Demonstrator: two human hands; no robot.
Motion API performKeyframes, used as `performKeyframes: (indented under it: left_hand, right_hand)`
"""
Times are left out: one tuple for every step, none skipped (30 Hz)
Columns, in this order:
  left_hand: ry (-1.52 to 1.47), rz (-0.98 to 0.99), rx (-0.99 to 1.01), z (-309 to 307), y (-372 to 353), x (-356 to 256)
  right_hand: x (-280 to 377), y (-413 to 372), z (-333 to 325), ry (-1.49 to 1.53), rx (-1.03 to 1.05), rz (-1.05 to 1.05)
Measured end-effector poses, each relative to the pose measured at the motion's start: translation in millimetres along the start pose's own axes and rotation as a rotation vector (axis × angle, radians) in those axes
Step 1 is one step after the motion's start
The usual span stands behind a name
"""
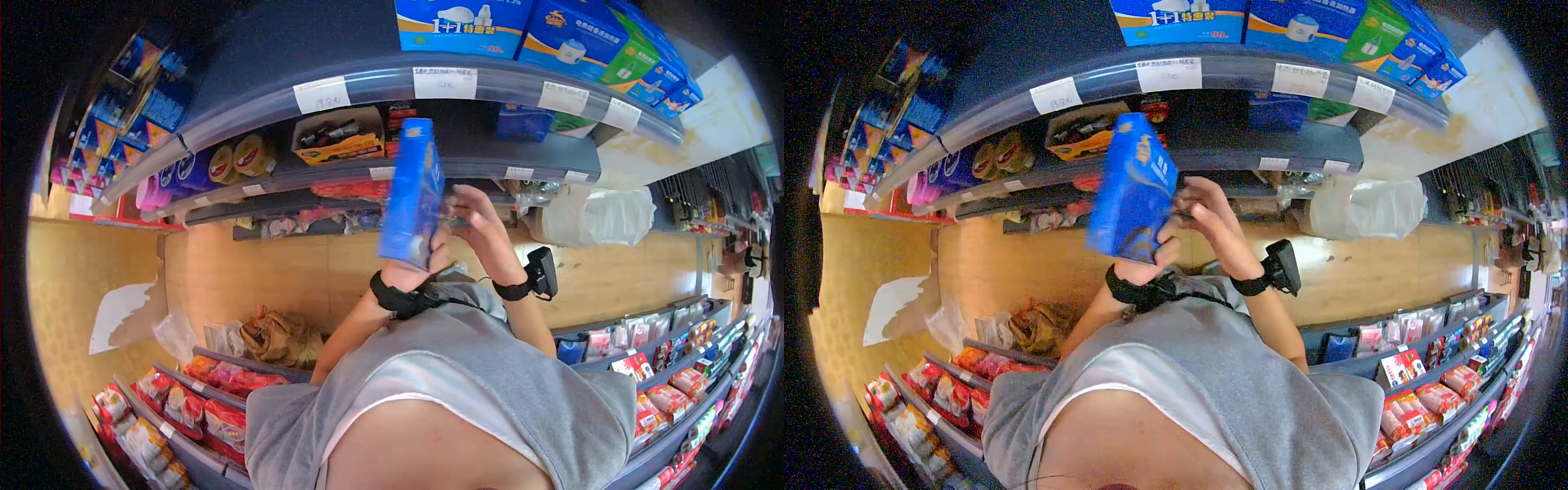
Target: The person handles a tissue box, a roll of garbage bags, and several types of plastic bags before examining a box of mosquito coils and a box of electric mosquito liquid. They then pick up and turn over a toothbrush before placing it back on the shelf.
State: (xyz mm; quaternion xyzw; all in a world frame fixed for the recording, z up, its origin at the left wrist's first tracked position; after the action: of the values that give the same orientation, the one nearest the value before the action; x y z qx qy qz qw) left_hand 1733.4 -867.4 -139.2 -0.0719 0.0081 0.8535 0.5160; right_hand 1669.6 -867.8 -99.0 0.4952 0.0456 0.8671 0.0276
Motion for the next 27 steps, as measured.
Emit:
performKeyframes:
  left_hand:
    - [-0.055,-0.083,0.065,16.4,3.5,13.5]
    - [-0.11,-0.166,0.13,28.7,5.7,25.3]
    - [-0.133,-0.2,0.178,28.2,8.0,30.3]
    - [-0.134,-0.205,0.178,25.1,9.2,33.5]
    - [-0.163,-0.235,0.197,25.6,9.7,38.5]
    - [-0.191,-0.264,0.215,27.4,10.1,43.3]
    - [-0.191,-0.266,0.215,28.9,10.8,46.6]
    - [-0.177,-0.272,0.214,31.5,11.0,51.3]
    - [-0.163,-0.277,0.213,33.2,11.3,55.6]
    - [-0.162,-0.278,0.213,33.1,12.2,58.7]
    - [-0.065,-0.271,0.221,32.9,14.3,61.9]
    - [0.033,-0.265,0.231,32.7,17.8,64.4]
    - [0.154,-0.247,0.337,42.0,19.3,63.3]
    - [0.158,-0.245,0.344,38.6,19.6,62.8]
    - [0.243,-0.193,0.133,11.4,21.6,57.4]
    - [0.325,-0.137,-0.079,-19.4,18.6,50.0]
    - [0.406,0.02,-0.24,-55.7,11.0,33.9]
    - [0.411,0.025,-0.23,-63.9,9.4,32.1]
    - [0.353,0.104,-0.291,-74.1,6.4,21.0]
    - [0.294,0.181,-0.351,-82.1,2.8,11.4]
    - [0.431,0.271,-0.418,-62.5,-2.9,0.2]
    - [0.436,0.276,-0.408,-43.3,-0.5,-4.7]
    - [0.463,0.221,-0.467,-32.9,1.5,-6.0]
    - [0.488,0.166,-0.526,-31.9,2.5,-6.6]
    - [0.592,0.109,-0.52,-38.4,1.7,-2.9]
    - [0.59,0.117,-0.511,-41.3,4.5,3.8]
    - [0.755,0.143,-0.538,-40.6,6.3,7.2]
  right_hand:
    - [-2.7,-0.6,-2.0,-0.004,-0.022,0.005]
    - [-4.0,-1.5,-4.4,-0.008,-0.044,0.009]
    - [-3.1,-3.2,-6.0,0.019,-0.075,0.031]
    - [-2.6,-5.0,-6.3,0.018,-0.08,0.03]
    - [-4.0,-7.5,-11.0,0.011,-0.129,0.046]
    - [-5.1,-10.1,-16.3,0.004,-0.177,0.062]
    - [-2.4,-11.0,-16.8,0.005,-0.179,0.061]
    - [-1.8,-11.9,-15.7,0.007,-0.17,0.098]
    - [-2.3,-13.3,-15.5,0.009,-0.161,0.135]
    - [-0.7,-14.7,-18.5,0.009,-0.16,0.134]
    - [3.1,-16.1,-25.7,-0.046,-0.169,0.116]
    - [6.3,-17.2,-32.8,-0.103,-0.178,0.097]
    - [8.8,-18.8,-38.1,-0.07,-0.196,0.057]
    - [13.6,-21.4,-39.5,-0.075,-0.193,0.051]
    - [19.4,-24.9,-40.7,-0.061,-0.215,0.059]
    - [23.3,-27.6,-42.7,-0.047,-0.236,0.065]
    - [31.8,-26.5,-43.3,-0.066,-0.248,-0.006]
    - [34.3,-28.1,-47.6,-0.071,-0.241,-0.015]
    - [32.8,-30.9,-56.9,-0.068,-0.266,0.004]
    - [33.5,-33.7,-65.3,-0.064,-0.291,0.023]
    - [37.9,-37.2,-72.6,-0.054,-0.328,0.056]
    - [42.5,-38.4,-79.8,-0.059,-0.322,0.046]
    - [46.4,-40.9,-92.5,-0.068,-0.36,0.028]
    - [50.1,-43.6,-104.0,-0.078,-0.399,0.011]
    - [55.0,-45.3,-112.7,-0.131,-0.42,-0.002]
    - [56.2,-46.0,-118.1,-0.14,-0.413,-0.006]
    - [57.1,-46.9,-122.7,-0.197,-0.392,-0.007]
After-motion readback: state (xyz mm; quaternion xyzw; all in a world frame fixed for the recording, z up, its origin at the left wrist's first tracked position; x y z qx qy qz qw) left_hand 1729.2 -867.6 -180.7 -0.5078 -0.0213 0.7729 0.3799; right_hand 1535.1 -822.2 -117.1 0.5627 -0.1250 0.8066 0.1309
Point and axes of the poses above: each hand's wrist, its own y-axis towards the middle knuckle, its own z-axis out of the palm, x = y × z, the point moved 10 cm from there along y, towards the middle knuckle, and after that the axes turned 9 degrees about -z, right-handed, at the moved point
